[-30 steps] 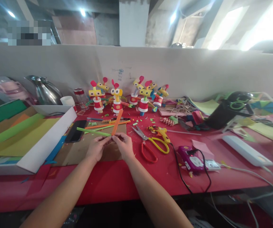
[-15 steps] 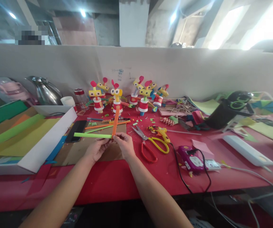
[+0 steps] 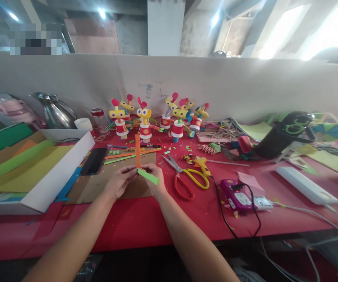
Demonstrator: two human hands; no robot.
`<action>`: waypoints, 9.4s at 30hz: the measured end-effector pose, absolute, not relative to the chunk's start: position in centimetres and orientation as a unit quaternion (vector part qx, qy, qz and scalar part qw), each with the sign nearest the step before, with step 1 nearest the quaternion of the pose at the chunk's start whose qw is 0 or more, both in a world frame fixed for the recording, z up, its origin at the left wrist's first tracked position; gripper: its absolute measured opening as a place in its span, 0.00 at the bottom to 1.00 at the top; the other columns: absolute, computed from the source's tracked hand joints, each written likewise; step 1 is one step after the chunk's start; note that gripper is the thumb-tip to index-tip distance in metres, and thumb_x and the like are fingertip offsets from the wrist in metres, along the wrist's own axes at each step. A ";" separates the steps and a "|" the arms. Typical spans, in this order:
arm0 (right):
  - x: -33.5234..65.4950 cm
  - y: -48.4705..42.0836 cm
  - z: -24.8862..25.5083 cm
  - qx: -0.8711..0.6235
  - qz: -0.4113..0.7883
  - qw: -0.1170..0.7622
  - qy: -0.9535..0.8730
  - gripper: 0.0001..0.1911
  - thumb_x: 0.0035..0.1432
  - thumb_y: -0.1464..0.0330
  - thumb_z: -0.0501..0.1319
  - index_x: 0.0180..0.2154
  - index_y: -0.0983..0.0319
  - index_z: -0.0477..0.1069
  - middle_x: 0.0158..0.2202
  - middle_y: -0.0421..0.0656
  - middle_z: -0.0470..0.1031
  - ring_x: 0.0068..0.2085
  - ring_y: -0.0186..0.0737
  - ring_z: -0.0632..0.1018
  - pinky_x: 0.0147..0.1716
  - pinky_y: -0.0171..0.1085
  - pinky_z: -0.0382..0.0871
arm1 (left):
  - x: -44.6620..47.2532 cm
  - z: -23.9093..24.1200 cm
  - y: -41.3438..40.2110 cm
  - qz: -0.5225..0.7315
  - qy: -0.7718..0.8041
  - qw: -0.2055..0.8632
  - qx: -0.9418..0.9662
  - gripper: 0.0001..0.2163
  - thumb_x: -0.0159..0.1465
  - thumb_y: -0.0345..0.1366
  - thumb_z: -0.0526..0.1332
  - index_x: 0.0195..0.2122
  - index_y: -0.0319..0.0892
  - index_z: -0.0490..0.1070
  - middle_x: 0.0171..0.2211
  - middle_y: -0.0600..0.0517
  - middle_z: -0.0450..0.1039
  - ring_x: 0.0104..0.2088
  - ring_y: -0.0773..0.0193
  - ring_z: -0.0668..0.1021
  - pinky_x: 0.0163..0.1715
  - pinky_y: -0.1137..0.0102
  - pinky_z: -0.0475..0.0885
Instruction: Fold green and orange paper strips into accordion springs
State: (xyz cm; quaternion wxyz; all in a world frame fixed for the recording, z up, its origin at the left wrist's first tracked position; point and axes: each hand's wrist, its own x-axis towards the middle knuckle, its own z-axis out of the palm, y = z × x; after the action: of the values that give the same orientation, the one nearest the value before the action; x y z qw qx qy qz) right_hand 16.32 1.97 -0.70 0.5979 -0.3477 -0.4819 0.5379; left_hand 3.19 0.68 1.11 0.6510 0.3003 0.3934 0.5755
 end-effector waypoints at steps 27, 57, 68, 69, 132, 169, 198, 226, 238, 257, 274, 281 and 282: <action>16.2 1.5 0.3 -0.410 0.454 0.592 -0.524 0.11 0.50 0.60 0.64 0.25 0.62 0.75 0.23 0.40 0.73 0.28 0.36 0.72 0.30 0.35 0.65 | 3.8 1.5 0.7 0.628 0.354 0.625 0.300 0.10 0.44 0.30 0.72 0.28 0.39 0.76 0.27 0.54 0.77 0.30 0.68 0.78 0.39 0.71 0.71; 16.3 1.7 -0.1 -0.368 0.382 0.568 -0.630 0.07 0.48 0.67 0.66 0.33 0.60 0.78 0.32 0.41 0.71 0.32 0.36 0.74 0.31 0.34 0.68 | 2.8 1.1 0.9 0.567 0.322 0.722 0.232 0.11 0.51 0.20 0.66 0.32 0.40 0.69 0.25 0.56 0.72 0.26 0.71 0.76 0.31 0.75 0.73; 16.0 1.9 -0.1 -0.370 0.360 0.571 -0.638 0.05 0.48 0.68 0.65 0.32 0.59 0.77 0.31 0.40 0.71 0.31 0.36 0.73 0.31 0.34 0.67 | 3.3 1.2 0.9 0.593 0.313 0.685 0.284 0.11 0.46 0.23 0.69 0.29 0.39 0.72 0.25 0.56 0.71 0.26 0.73 0.73 0.31 0.77 0.70; 15.9 1.9 -0.2 -0.375 0.363 0.569 -0.636 0.05 0.48 0.68 0.65 0.32 0.59 0.77 0.31 0.40 0.71 0.31 0.36 0.73 0.31 0.34 0.68 | 3.3 1.1 0.9 0.602 0.318 0.672 0.292 0.11 0.45 0.23 0.70 0.28 0.39 0.72 0.24 0.57 0.71 0.26 0.73 0.72 0.31 0.77 0.69; 15.7 1.5 0.2 -0.356 0.585 0.586 -0.433 0.12 0.45 0.61 0.67 0.30 0.62 0.76 0.26 0.40 0.76 0.28 0.36 0.76 0.33 0.37 0.71 | 3.8 0.5 0.5 0.625 0.478 0.489 0.378 0.10 0.47 0.38 0.70 0.29 0.41 0.79 0.28 0.50 0.79 0.32 0.60 0.78 0.39 0.68 0.69; 15.5 1.4 0.0 -0.346 0.571 0.586 -0.458 0.13 0.49 0.63 0.66 0.36 0.63 0.77 0.30 0.42 0.78 0.30 0.34 0.75 0.34 0.35 0.70 | 4.1 0.2 0.8 0.655 0.439 0.496 0.364 0.15 0.46 0.38 0.71 0.35 0.39 0.77 0.29 0.50 0.79 0.32 0.63 0.78 0.38 0.69 0.69; 16.0 1.6 -0.4 -0.388 0.488 0.605 -0.495 0.07 0.49 0.66 0.61 0.30 0.63 0.73 0.23 0.38 0.71 0.24 0.33 0.68 0.25 0.33 0.62 | 4.3 0.7 0.2 0.588 0.456 0.493 0.451 0.17 0.46 0.42 0.71 0.38 0.43 0.79 0.37 0.48 0.80 0.43 0.54 0.78 0.47 0.63 0.67; 15.7 1.3 0.1 -0.350 0.538 0.619 -0.452 0.08 0.48 0.63 0.65 0.28 0.61 0.76 0.23 0.39 0.73 0.27 0.35 0.71 0.31 0.35 0.68 | 4.3 0.7 0.9 0.602 0.438 0.562 0.360 0.09 0.43 0.39 0.72 0.25 0.40 0.79 0.23 0.50 0.78 0.27 0.63 0.76 0.35 0.68 0.68; 16.0 1.4 0.2 -0.348 0.565 0.609 -0.434 0.11 0.46 0.62 0.67 0.30 0.62 0.77 0.26 0.41 0.77 0.28 0.37 0.75 0.31 0.36 0.70 | 4.2 0.8 1.1 0.598 0.429 0.581 0.347 0.10 0.42 0.37 0.72 0.25 0.40 0.79 0.23 0.51 0.77 0.27 0.64 0.76 0.34 0.69 0.68; 15.9 1.4 0.5 -0.331 0.573 0.601 -0.448 0.09 0.47 0.64 0.67 0.29 0.62 0.74 0.23 0.39 0.75 0.25 0.35 0.75 0.29 0.35 0.70 | 4.5 0.6 0.9 0.602 0.413 0.587 0.351 0.10 0.47 0.40 0.70 0.24 0.38 0.77 0.20 0.52 0.75 0.23 0.67 0.74 0.30 0.71 0.67; 16.1 1.8 0.4 -0.356 0.569 0.608 -0.424 0.12 0.44 0.64 0.68 0.32 0.63 0.79 0.27 0.41 0.79 0.28 0.35 0.75 0.34 0.36 0.70 | 4.6 1.3 0.9 0.641 0.394 0.553 0.358 0.13 0.46 0.37 0.71 0.33 0.39 0.77 0.29 0.51 0.78 0.32 0.64 0.78 0.39 0.68 0.69; 16.4 1.9 0.7 -0.325 0.625 0.606 -0.370 0.07 0.41 0.66 0.69 0.27 0.62 0.78 0.22 0.38 0.75 0.24 0.29 0.71 0.27 0.31 0.65 | 4.2 1.3 1.2 0.601 0.376 0.611 0.351 0.14 0.42 0.33 0.72 0.32 0.39 0.79 0.28 0.49 0.79 0.35 0.59 0.79 0.43 0.63 0.68; 16.4 1.9 0.7 -0.326 0.627 0.605 -0.366 0.07 0.41 0.66 0.69 0.26 0.63 0.78 0.21 0.38 0.74 0.24 0.29 0.71 0.26 0.31 0.65 | 4.2 1.3 1.2 0.606 0.376 0.609 0.347 0.13 0.43 0.34 0.72 0.31 0.39 0.79 0.27 0.49 0.79 0.34 0.59 0.78 0.43 0.64 0.68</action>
State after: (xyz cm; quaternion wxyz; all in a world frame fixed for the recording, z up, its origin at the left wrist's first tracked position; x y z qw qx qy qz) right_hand 16.42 1.93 0.73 0.6051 -0.3260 -0.3663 0.6272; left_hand 4.18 1.23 1.28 0.6093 0.3470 0.3763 0.6056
